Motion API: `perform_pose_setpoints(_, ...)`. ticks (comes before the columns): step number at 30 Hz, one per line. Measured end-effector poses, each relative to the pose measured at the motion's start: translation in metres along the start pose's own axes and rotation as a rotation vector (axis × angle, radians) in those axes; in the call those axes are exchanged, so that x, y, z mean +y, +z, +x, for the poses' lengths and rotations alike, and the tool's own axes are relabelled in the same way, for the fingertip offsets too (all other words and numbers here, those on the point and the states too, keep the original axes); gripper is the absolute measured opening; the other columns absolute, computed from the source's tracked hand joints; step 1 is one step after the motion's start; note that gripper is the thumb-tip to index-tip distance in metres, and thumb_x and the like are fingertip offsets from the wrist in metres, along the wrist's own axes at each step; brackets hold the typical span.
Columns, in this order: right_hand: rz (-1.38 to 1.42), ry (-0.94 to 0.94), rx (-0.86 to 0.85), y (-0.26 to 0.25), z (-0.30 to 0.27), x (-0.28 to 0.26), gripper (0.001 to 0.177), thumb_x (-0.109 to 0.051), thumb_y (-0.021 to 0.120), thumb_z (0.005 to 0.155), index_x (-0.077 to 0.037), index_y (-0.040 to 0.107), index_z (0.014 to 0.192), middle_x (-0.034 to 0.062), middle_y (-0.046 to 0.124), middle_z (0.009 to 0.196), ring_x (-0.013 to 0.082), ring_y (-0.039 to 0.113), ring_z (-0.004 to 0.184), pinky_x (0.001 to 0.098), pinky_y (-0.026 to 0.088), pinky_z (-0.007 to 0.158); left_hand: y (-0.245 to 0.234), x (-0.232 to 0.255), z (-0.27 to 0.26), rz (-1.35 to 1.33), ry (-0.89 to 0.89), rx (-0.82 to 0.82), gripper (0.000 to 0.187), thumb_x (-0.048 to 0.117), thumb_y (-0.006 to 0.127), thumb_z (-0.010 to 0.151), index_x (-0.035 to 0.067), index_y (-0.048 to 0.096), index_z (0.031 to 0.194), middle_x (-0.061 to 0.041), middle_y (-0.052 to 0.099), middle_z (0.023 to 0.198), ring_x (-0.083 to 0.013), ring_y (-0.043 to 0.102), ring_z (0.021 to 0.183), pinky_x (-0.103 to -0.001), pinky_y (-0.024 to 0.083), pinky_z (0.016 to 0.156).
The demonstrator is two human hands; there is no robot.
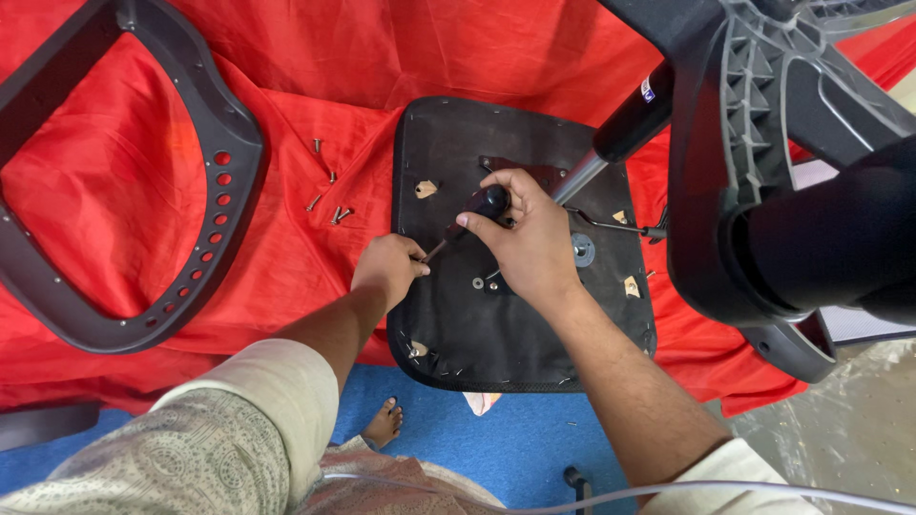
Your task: The person uses a screwdriver to tighten screws into the underside of an office chair seat. The chair base and armrests are visible nearby on a red protective sheet.
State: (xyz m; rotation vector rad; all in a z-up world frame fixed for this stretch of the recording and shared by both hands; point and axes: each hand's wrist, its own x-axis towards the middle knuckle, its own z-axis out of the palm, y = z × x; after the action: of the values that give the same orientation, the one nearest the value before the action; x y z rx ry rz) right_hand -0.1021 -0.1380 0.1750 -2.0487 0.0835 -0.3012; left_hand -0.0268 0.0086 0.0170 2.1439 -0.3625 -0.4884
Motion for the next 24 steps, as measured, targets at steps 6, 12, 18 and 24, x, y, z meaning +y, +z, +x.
perform_pose_setpoints(6, 0.013, -0.005, -0.005, -0.0007, 0.0003, 0.0053, 0.033, 0.0, 0.079, 0.087, -0.001, 0.061, 0.114, -0.0015, 0.065, 0.092, 0.0038, 0.063, 0.085, 0.022, 0.056, 0.077, 0.0026, -0.0025, 0.0025, 0.006, 0.002, 0.003, 0.022, 0.016, 0.081, 0.079, 0.01, 0.08, 0.1, -0.014, 0.076, 0.098, -0.029, 0.073, 0.094, -0.038, 0.056, 0.086)
perform_pose_setpoints(12, -0.074, -0.051, 0.006, 0.0035, -0.0003, 0.0021, 0.035, -0.003, 0.082, 0.087, -0.002, 0.061, 0.114, -0.0012, 0.065, 0.088, 0.0028, 0.062, 0.081, 0.0224, 0.055, 0.07, 0.0054, -0.0048, 0.0037, 0.047, 0.033, 0.013, 0.022, 0.016, 0.081, 0.079, 0.009, 0.08, 0.1, -0.013, 0.076, 0.1, -0.0298, 0.072, 0.096, -0.038, 0.056, 0.087)
perform_pose_setpoints(18, -0.324, -0.011, 0.046, 0.0031, 0.0, -0.0021, 0.045, -0.016, 0.082, 0.083, -0.004, 0.06, 0.12, 0.0088, 0.064, 0.082, 0.0191, 0.065, 0.07, 0.0321, 0.053, 0.066, 0.0069, -0.0062, 0.0055, 0.07, 0.046, 0.01, 0.022, 0.015, 0.079, 0.08, 0.011, 0.081, 0.102, -0.014, 0.076, 0.1, -0.0305, 0.072, 0.098, -0.039, 0.055, 0.089)
perform_pose_setpoints(24, -0.419, -0.327, 0.016, 0.0068, 0.0059, 0.003, 0.023, -0.017, 0.068, 0.097, -0.004, 0.061, 0.115, 0.0199, 0.068, 0.109, 0.041, 0.068, 0.1, 0.0454, 0.054, 0.086, 0.009, -0.0063, 0.001, 0.011, 0.086, 0.067, 0.024, 0.011, 0.079, 0.078, 0.008, 0.078, 0.102, -0.015, 0.076, 0.099, -0.0326, 0.072, 0.097, -0.041, 0.055, 0.087)
